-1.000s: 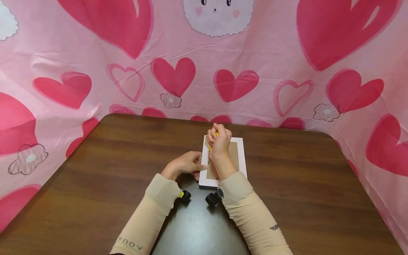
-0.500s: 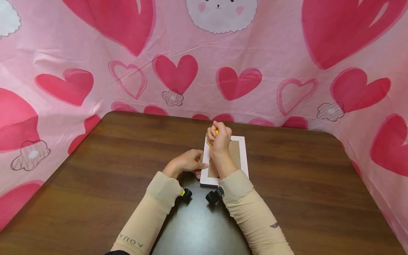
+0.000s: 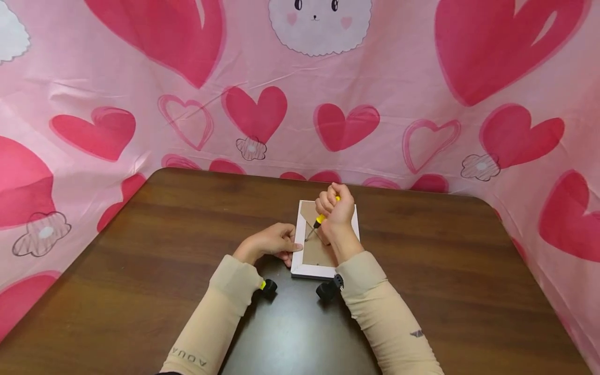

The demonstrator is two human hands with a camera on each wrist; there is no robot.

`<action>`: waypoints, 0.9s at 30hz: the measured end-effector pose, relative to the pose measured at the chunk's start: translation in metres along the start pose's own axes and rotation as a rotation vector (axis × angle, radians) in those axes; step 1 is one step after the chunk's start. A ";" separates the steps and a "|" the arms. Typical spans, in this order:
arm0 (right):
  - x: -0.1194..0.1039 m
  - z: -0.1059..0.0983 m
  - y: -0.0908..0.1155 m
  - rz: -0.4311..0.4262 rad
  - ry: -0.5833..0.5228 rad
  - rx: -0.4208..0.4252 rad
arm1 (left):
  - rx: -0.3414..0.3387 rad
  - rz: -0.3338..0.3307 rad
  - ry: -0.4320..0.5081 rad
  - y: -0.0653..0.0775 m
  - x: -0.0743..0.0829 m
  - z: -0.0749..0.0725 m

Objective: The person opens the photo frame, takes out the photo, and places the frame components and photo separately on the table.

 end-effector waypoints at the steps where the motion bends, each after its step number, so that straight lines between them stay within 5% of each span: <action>1: 0.001 0.000 -0.001 0.016 -0.002 -0.012 | 0.002 0.000 0.001 0.000 0.000 0.000; 7: -0.001 0.001 -0.005 0.043 0.042 -0.063 | 0.009 0.010 -0.021 0.001 0.003 0.000; 13: -0.005 -0.008 -0.004 0.010 0.217 -0.038 | 0.009 -0.013 -0.040 0.002 0.001 0.000; 21: 0.002 -0.001 -0.007 0.003 0.155 -0.075 | 0.003 -0.010 -0.022 0.004 0.004 0.003; 27: 0.004 0.002 -0.010 -0.018 0.166 0.002 | 0.014 -0.017 -0.022 0.004 0.005 0.004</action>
Point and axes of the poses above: each hand's wrist, its own y-axis away from the middle knuckle, its own z-axis out of the palm, x = y × z, the point moved 6 cm from there along -y, towards the middle knuckle, and after that the axes turned 6 degrees about -y, right-handed, at the moved point
